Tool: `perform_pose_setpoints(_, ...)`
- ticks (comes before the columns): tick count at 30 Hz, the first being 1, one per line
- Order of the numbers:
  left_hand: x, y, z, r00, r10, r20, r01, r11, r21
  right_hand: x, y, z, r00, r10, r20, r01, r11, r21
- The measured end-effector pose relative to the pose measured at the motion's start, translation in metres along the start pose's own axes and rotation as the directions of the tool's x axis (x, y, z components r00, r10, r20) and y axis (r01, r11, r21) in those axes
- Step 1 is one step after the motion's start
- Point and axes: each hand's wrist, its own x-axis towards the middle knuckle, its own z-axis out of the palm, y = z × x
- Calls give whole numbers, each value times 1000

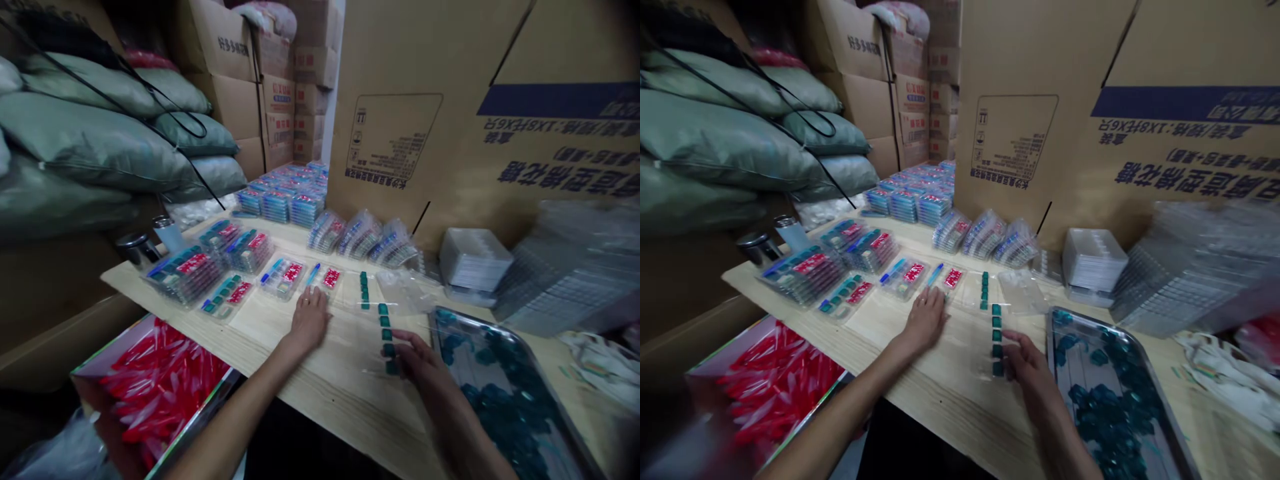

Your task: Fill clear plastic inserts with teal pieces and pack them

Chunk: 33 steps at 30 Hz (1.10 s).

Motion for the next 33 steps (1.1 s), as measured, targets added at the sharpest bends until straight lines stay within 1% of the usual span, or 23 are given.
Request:
perform_pose_setpoints(1,-1,-1,-1,999,24,39,-26,998,52,3,-6,-3,1000,-21,-17,20,1000,-20)
perform_pose_setpoints(3,-13,5,-2,996,61,73,-69,991,112,7,-17,-6,996,-85,-41,82,994,-71)
perform_pose_setpoints(5,-34,18,-1,993,86,79,-96,988,124,10,-27,-4,983,-179,-48,169,972,-166)
perform_pose_setpoints(6,-46,24,1,992,103,78,-110,988,106,11,-32,-1,968,-245,-48,226,942,-246)
perform_pose_setpoints(7,-58,28,3,990,126,69,-130,989,66,12,-37,5,945,-325,-37,293,891,-347)
perform_pose_setpoints(8,-70,31,5,988,152,41,-152,988,7,13,-42,13,912,-410,-7,361,812,-459)
perform_pose_setpoints(10,-87,29,9,983,161,-91,-174,973,-149,15,-50,36,834,-541,106,461,580,-671)
perform_pose_setpoints(11,-92,25,10,975,123,-185,-167,956,-241,15,-53,50,806,-567,170,479,455,-751)
perform_pose_setpoints(12,-94,19,11,961,50,-272,-145,929,-342,15,-54,65,800,-558,220,462,340,-819)
perform_pose_setpoints(13,-94,12,12,940,-57,-336,-107,887,-449,15,-54,80,808,-529,258,431,233,-872)
perform_pose_setpoints(14,-92,4,12,915,-183,-359,-55,827,-559,14,-51,95,820,-491,295,403,130,-906)
perform_pose_setpoints(15,-89,-4,11,892,-304,-334,4,744,-668,13,-47,110,831,-453,322,381,41,-924)
perform_pose_setpoints(16,-84,-11,11,874,-405,-269,65,645,-761,12,-41,123,839,-415,351,373,-30,-927)
perform_pose_setpoints(17,-79,-18,11,858,-479,-186,124,545,-829,9,-34,133,844,-380,379,378,-81,-922)
perform_pose_setpoints(18,-75,-24,11,846,-523,-105,176,460,-871,6,-27,142,844,-351,405,392,-112,-913)
perform_pose_setpoints(19,-70,-28,11,838,-545,-42,217,403,-889,3,-21,149,842,-329,427,410,-124,-904)
perform_pose_setpoints(20,-66,-31,12,834,-552,-7,246,383,-890,-1,-17,152,840,-315,443,427,-121,-896)
perform_pose_setpoints(21,-63,-33,13,835,-550,-2,262,401,-878,-4,-15,154,837,-308,452,442,-105,-891)
perform_pose_setpoints(24,-55,-31,14,858,-508,-73,265,561,-784,-5,-23,145,844,-326,426,447,-14,-895)
perform_pose_setpoints(26,-48,-25,13,874,-472,-115,266,663,-700,2,-33,134,874,-346,341,378,45,-925)
perform_pose_setpoints(28,-40,-17,10,882,-455,-122,303,747,-592,13,-40,122,916,-336,221,264,88,-960)
perform_pose_setpoints(30,-31,-11,5,899,-433,-70,362,823,-438,24,-39,112,951,-267,156,196,128,-972)
perform_pose_setpoints(33,-24,-7,-1,910,-413,41,410,878,-247,35,-30,104,965,-175,193,227,201,-953)
